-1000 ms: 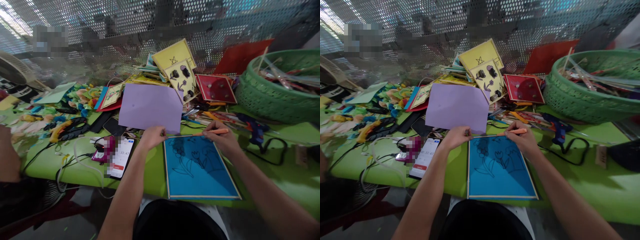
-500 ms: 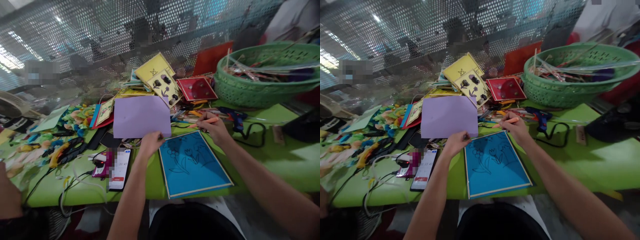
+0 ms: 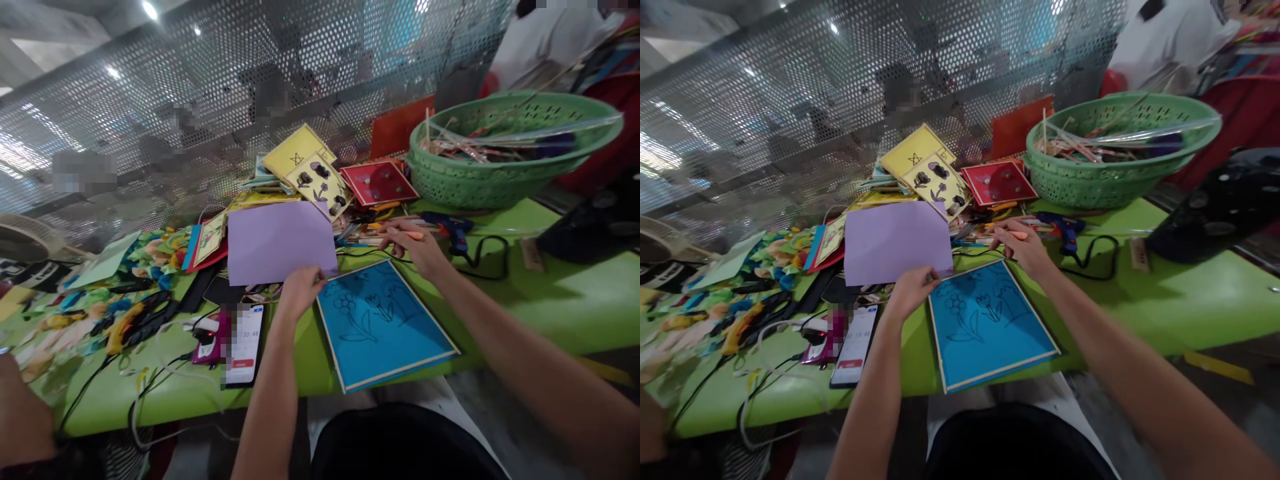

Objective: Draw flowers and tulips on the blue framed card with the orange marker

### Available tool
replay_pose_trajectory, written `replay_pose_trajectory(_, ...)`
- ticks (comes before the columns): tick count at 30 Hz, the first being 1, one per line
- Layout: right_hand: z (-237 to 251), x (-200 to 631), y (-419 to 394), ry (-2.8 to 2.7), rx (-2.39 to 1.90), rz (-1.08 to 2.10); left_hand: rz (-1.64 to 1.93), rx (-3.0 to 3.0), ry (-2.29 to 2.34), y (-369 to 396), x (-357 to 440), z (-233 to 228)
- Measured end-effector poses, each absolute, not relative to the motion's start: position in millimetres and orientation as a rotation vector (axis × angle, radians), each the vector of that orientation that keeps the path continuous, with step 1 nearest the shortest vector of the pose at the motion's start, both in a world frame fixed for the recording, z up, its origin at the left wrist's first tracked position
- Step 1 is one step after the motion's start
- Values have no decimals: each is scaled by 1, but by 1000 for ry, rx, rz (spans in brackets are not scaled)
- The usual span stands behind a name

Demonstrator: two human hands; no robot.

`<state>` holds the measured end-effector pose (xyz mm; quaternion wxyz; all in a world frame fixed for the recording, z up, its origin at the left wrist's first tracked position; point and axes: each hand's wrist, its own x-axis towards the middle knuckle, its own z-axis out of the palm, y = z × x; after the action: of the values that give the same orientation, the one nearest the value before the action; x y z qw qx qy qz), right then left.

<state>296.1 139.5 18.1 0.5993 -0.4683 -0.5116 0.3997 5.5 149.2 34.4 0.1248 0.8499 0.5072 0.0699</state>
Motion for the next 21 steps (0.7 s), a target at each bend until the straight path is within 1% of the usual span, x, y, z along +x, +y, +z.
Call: replay_pose_trajectory(21,24,305,138,-1244,-1129,779,219,2399,1427,151,1,30)
